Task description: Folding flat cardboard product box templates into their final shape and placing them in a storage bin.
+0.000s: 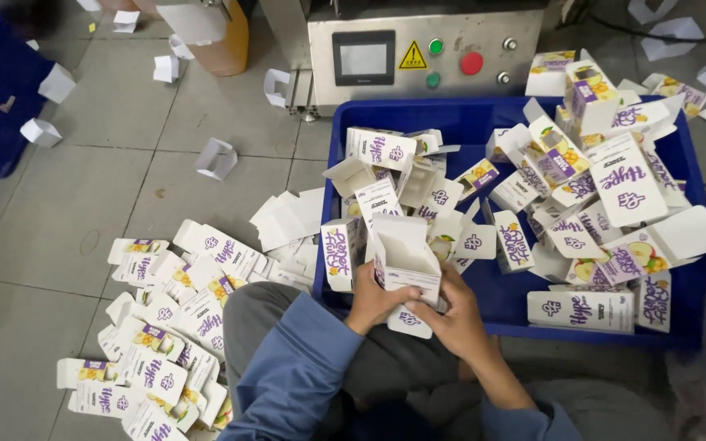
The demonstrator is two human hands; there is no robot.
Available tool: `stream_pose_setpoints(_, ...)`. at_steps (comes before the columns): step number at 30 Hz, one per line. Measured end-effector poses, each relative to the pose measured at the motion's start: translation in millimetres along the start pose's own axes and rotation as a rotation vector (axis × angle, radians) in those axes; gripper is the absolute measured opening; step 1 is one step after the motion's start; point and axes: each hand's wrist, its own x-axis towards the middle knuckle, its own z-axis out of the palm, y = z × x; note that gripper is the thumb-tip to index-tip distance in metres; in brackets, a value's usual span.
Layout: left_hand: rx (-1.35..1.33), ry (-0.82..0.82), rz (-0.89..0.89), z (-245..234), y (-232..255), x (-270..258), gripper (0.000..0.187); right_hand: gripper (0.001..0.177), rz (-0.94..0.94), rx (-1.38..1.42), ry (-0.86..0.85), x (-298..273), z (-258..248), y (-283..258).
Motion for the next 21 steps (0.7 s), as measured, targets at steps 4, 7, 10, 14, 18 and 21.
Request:
stream_pose_setpoints(4,0.016,0.071,0.001,0,-19,-4,0.049,0.04,0.208,0.161,0.109,-6,1,26)
stream_pose_setpoints(7,0.061,0.127,0.039,6,-6,-5,0.047,0.034,0.254,0.133,0.126,-1,1,20)
stream_pose_setpoints(10,0.028,0.179,0.055,12,0,-6,0.056,0.034,0.248,0.114,0.112,-5,5,30)
stream_pose_setpoints(14,-0.005,0.239,-0.018,16,9,-6,0.055,0.086,0.099,0.152,0.109,-4,11,38)
stream_pose_setpoints(18,0.071,0.185,0.118,5,2,-8,0.06,0.077,0.048,0.234,0.08,8,3,-4)
stream_pose_setpoints(21,0.167,0.105,0.208,1,2,-11,0.101,0.081,0.042,0.218,0.091,6,3,-6)
